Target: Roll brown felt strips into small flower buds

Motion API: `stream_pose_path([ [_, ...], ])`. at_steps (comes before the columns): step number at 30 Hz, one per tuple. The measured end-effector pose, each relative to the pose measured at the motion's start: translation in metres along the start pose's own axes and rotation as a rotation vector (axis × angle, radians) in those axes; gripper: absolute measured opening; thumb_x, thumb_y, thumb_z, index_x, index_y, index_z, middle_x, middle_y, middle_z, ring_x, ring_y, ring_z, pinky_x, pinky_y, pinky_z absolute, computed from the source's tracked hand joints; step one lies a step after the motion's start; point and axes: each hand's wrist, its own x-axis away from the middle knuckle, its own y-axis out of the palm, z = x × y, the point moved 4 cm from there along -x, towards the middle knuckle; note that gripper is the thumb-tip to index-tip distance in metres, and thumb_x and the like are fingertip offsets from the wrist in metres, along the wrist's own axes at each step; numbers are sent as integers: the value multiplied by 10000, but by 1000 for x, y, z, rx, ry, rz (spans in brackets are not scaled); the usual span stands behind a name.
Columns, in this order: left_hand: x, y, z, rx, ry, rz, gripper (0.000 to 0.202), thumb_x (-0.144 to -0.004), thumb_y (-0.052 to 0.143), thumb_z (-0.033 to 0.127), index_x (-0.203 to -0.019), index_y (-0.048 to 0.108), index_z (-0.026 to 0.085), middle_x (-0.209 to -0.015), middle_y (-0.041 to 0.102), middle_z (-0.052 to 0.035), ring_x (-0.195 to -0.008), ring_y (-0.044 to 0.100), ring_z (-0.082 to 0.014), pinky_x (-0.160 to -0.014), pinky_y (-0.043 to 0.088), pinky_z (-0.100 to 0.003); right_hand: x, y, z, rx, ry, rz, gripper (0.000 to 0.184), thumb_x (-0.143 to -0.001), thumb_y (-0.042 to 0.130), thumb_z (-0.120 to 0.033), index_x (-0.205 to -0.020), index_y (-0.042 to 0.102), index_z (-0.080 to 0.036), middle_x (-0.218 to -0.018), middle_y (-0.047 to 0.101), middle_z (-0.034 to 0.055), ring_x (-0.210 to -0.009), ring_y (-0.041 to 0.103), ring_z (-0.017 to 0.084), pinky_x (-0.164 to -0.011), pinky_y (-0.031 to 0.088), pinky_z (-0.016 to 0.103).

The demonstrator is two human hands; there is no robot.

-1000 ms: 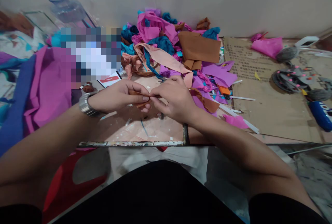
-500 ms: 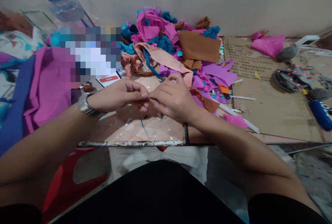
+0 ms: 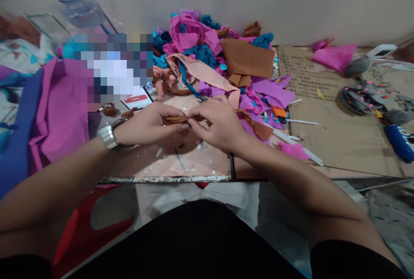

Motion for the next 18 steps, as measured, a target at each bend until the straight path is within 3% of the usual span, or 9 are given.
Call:
stream_pose_path([
  [3,0,0,2,-29,101,9,298,-913,703,428,-1051,780,176,-1001,788,-41,-914,717,-203,-858,560,-297,0,-2,0,-54,39,40,98,-936,684,-271,-908,758,-213,-805,769,17,-759,673,181,-807,459,356],
  [6,0,-2,2,26,161,88,368,-898,741,443,-1156,730,181,-1150,767,-82,-1024,716,-223,-953,559,-323,0,-4,2,-86,82,76,96,-929,695,-280,-891,753,-214,-795,764,11,-739,672,174,-792,480,341],
  [9,0,-4,-1,122,152,173,332,-929,718,460,-1094,724,171,-1042,767,-85,-914,719,-191,-827,576,-282,0,-5,4,-105,118,80,106,-935,691,-297,-894,750,-218,-792,761,9,-726,668,171,-770,494,329],
  [13,1,-11,-3,95,133,311,314,-976,674,453,-915,738,152,-795,726,-50,-681,628,-126,-631,499,-235,-1,-7,4,-123,104,97,109,-944,690,-299,-901,742,-214,-807,765,9,-737,680,167,-770,505,320],
  [15,2,-12,-3,63,129,356,316,-980,670,449,-904,743,151,-774,721,-46,-657,614,-122,-611,487,-239,-2,-8,3,-119,87,113,104,-943,696,-296,-902,740,-211,-810,767,11,-748,687,170,-778,504,323],
  [18,2,-12,-2,46,167,394,278,-986,661,418,-1028,735,154,-901,760,-73,-762,691,-150,-692,555,-261,-1,-8,3,-99,83,120,101,-941,700,-294,-901,741,-211,-806,766,12,-749,687,174,-782,495,333],
])
